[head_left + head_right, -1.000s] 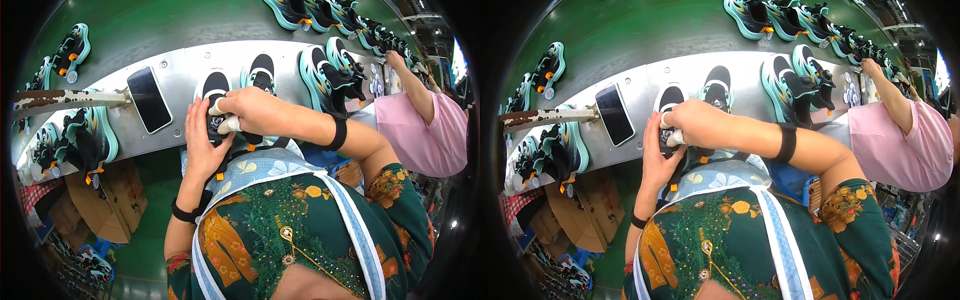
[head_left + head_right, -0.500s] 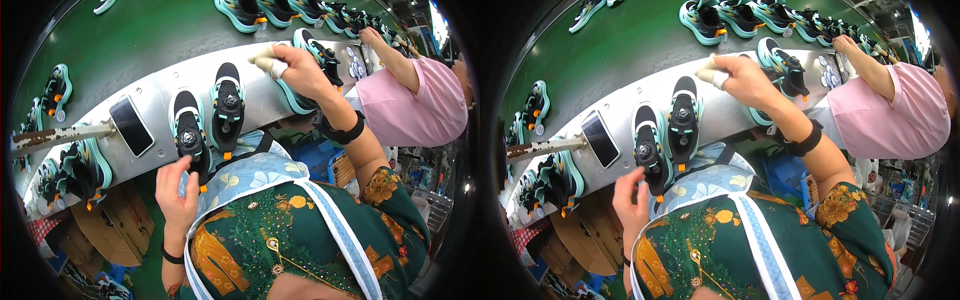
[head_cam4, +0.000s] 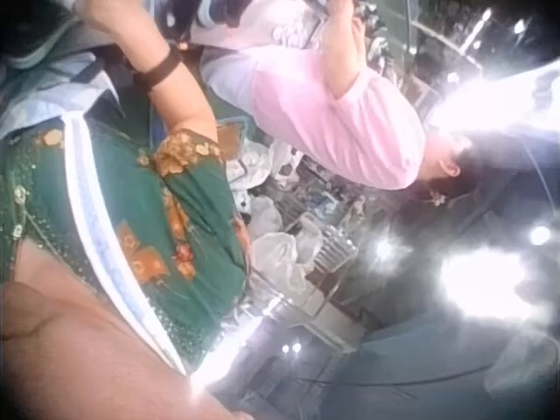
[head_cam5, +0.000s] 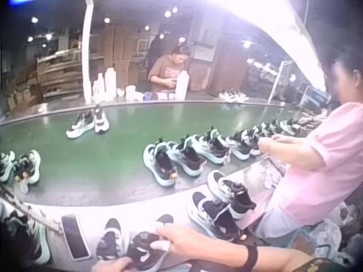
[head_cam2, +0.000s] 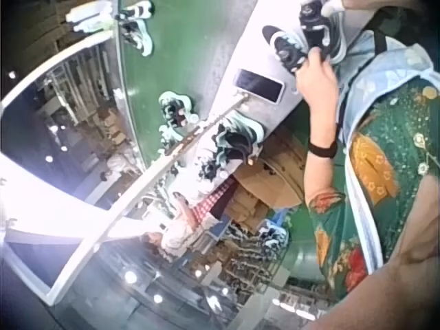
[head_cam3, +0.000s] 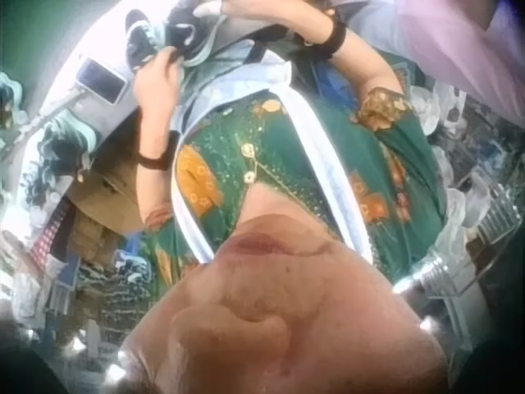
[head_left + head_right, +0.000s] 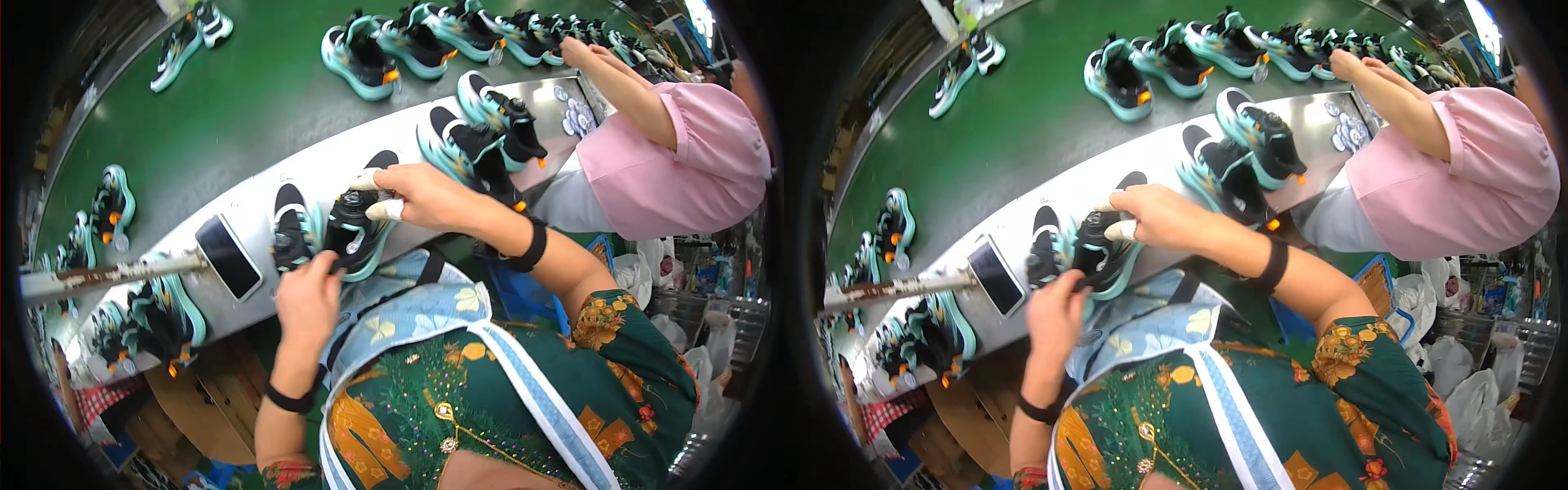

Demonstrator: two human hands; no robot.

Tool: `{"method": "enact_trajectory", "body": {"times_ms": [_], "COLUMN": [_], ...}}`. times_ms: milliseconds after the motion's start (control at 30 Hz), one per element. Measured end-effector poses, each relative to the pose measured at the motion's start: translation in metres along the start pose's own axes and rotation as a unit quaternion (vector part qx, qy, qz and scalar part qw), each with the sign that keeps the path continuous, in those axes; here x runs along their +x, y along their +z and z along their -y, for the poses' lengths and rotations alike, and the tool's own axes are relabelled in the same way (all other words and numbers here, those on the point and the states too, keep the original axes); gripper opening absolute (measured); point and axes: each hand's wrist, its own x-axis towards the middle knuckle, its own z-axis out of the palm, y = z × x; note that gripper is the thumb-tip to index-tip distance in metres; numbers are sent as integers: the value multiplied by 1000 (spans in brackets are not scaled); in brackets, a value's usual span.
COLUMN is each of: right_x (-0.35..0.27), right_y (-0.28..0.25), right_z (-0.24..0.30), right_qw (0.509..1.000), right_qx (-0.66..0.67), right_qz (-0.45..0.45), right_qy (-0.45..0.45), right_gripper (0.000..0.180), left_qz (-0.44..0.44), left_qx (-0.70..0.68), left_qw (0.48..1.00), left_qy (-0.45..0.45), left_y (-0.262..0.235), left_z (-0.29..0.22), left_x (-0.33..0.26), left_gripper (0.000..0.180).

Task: Cleaning and inspecting finished sneakers on a shoe factory production line.

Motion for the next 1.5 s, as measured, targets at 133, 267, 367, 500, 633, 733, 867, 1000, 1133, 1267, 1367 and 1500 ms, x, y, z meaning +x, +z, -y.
{"method": "enact_trajectory", "body": {"times_ms": [133,267,367,500,633,733,867,1000,1133,1267,1367,1500], "right_x": [35,66,82,108,127,111,52,-4,-27,12,42,57], "right_y": [-76,-139,-165,-155,-144,-136,-73,8,-4,-48,-30,8], "right_z": [-5,-68,-126,-158,-160,-93,-6,25,18,-21,-28,-16], "right_qw": [997,981,949,884,887,940,954,980,982,996,984,954], "right_qx": [-79,-159,-249,-396,-403,-316,-281,-128,12,13,45,-8], "right_qz": [6,-46,-42,33,68,22,100,154,187,74,169,204], "right_qy": [-2,96,190,248,213,129,14,-11,-37,-50,-41,-220], "right_gripper": [36,39,54,45,34,37,30,28,26,61,65,59], "left_qz": [-79,-136,-219,-37,10,14,49,9,-148,-35,-42,-114], "left_qx": [56,254,297,23,57,-4,-58,1,-67,-180,-116,-156], "left_qw": [995,955,928,985,991,989,973,996,983,955,973,962], "left_qy": [33,-67,55,169,120,149,220,90,-90,-231,-194,-190], "left_y": [-26,-60,-62,16,99,65,-3,-20,-20,17,53,62], "left_z": [68,130,85,11,12,3,14,31,-1,-31,-12,2], "left_x": [84,187,248,294,288,269,146,54,1,-7,9,14], "left_gripper": [16,21,24,32,38,16,20,29,27,33,23,15]}}
